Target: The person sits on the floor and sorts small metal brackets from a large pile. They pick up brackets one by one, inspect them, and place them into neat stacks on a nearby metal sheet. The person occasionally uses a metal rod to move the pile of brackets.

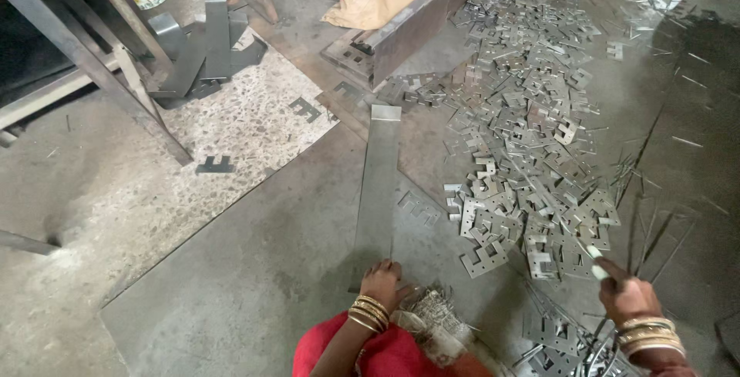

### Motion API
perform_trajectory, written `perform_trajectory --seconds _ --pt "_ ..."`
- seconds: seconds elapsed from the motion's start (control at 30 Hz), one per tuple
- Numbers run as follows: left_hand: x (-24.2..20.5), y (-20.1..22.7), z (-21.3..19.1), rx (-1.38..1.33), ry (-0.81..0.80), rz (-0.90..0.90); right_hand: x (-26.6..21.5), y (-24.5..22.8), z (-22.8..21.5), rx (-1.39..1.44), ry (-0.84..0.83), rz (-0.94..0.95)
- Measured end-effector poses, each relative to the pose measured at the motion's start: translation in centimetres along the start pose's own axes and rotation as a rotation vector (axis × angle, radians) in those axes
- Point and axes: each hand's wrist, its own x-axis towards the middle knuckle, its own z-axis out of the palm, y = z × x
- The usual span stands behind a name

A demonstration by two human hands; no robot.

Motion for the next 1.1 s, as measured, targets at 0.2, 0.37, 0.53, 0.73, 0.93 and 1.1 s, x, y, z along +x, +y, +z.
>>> perform_trajectory --seconds 0.2,0.37,0.53,0.73,0.93,1.1 --pt "-0.9 -1.3 -0.2 -0.008 0.022 -0.058 5.6 -4.7 3.3 -0.080 -0.058 0.002" --pt "-1.1 -1.0 -0.8 -0.035 0.068 -0.027 0.7 4.2 0.7 -0.117 0.048 -0.020" --pt "-1.3 1.1 -0.5 -0.112 0.077 0.064 -3.9 9.0 0.1 -0.189 0.177 0.044" --pt "-1.4 2.2 -0.9 -0.129 0.050 0.089 -3.9 4.8 0.4 -0.058 0.093 0.042" --pt "-1.9 0.3 -1.2 -0.094 0.028 0.003 2.7 -1.4 2.1 -0.069 0.080 -0.121" --pt "-2.1 -0.2 -1.1 -0.071 0.002 -0.018 0.0 4.7 1.1 -0.079 0.137 -0.075"
